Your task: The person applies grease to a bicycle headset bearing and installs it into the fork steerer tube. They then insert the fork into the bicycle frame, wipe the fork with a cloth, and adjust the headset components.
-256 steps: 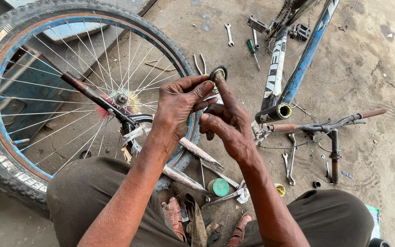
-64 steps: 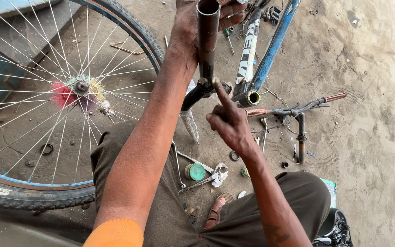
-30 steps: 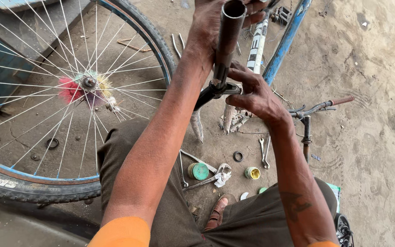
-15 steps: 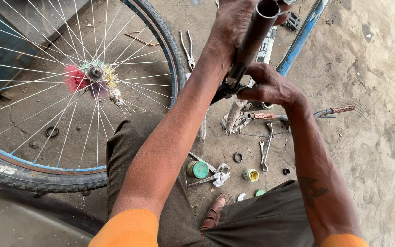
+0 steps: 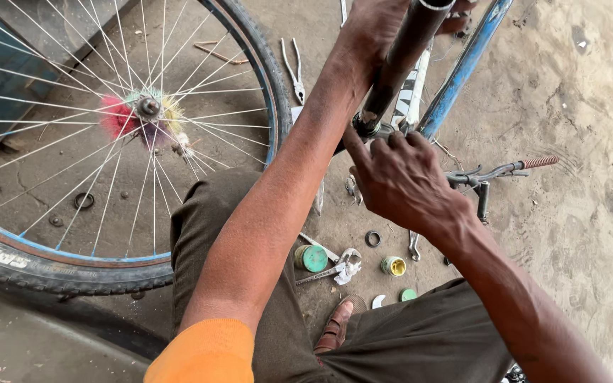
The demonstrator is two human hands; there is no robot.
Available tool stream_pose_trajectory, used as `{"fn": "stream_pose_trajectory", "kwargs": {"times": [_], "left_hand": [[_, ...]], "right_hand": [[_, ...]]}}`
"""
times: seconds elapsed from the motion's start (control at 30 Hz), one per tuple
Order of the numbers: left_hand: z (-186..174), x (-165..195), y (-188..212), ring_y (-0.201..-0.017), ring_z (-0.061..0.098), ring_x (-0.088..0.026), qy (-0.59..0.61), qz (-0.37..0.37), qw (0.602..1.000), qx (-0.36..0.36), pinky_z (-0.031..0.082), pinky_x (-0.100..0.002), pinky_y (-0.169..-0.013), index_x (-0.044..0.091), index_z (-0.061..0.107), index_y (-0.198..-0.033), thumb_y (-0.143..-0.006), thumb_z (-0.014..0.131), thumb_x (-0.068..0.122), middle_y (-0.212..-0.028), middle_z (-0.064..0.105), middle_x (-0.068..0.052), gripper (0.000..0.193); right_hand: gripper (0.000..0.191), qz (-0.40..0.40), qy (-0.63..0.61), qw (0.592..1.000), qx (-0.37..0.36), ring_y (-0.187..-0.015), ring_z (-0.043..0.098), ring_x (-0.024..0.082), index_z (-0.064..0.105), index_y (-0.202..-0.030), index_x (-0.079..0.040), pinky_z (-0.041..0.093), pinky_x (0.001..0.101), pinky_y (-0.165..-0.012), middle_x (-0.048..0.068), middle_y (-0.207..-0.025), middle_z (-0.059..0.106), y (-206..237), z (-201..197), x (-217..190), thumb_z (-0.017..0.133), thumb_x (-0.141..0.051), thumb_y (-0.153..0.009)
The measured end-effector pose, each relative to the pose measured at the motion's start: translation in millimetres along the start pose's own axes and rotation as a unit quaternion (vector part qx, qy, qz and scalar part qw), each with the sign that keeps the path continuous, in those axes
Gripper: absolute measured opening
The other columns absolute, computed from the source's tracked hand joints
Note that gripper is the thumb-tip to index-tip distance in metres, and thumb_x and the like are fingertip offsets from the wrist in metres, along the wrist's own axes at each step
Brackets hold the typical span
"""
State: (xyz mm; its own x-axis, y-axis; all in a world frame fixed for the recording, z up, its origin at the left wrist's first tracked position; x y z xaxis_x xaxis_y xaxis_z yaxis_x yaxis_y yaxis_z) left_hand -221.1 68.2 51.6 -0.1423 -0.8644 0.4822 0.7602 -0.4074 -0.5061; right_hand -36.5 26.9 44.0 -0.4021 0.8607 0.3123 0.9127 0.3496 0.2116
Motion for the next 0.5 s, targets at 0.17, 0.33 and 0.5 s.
{"fn": "stream_pose_trajectory", "kwargs": {"times": [0.17,0.33,0.5], "left_hand": [[6,-5,-6,-0.101,0.083,-0.031,-0.009,-0.024,0.999,-0.032,0.074,-0.043,-0.086,-0.001,0.070,-0.123,-0.098,0.073,0.028,-0.113,0.078,-0.022,0.038],[17,-14,0,-0.105,0.082,-0.034,-0.021,-0.064,0.996,-0.064,0.071,-0.043,-0.084,-0.002,0.069,-0.125,-0.096,0.077,0.021,-0.118,0.076,-0.025,0.037],[18,-7,1,-0.099,0.083,-0.039,-0.123,-0.066,0.989,-0.053,0.072,-0.042,-0.072,-0.010,0.068,-0.118,-0.097,0.076,0.009,-0.108,0.075,-0.032,0.029]], "right_hand": [[0.064,-0.030,0.089,0.987,-0.127,-0.052,0.056,0.018,0.027,-0.156,0.017,0.050,0.0368,-0.053,0.003,-0.058,0.058,5,15,-16,0.047,-0.013,-0.102],[0.067,-0.041,0.069,0.993,0.089,-0.063,0.059,0.023,0.039,-0.147,0.015,0.049,0.0418,-0.060,0.014,-0.068,0.063,15,-10,-18,0.059,-0.015,-0.090],[0.071,-0.049,0.031,0.996,0.073,-0.059,0.057,0.021,0.034,-0.150,0.016,0.047,0.0397,-0.055,0.013,-0.069,0.064,21,6,-10,0.061,-0.014,-0.091]]}}
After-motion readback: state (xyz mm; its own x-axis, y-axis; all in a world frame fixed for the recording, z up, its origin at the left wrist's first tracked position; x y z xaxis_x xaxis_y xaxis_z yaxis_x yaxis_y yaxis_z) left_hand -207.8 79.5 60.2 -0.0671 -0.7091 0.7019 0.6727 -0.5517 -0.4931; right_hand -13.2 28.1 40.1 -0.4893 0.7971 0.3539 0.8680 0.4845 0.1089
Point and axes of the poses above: each hand's wrist, its own y-axis away from the middle knuckle, its own z-axis out of the palm, x = y × z, the point moved 9 cm from there along -y, towards the middle knuckle
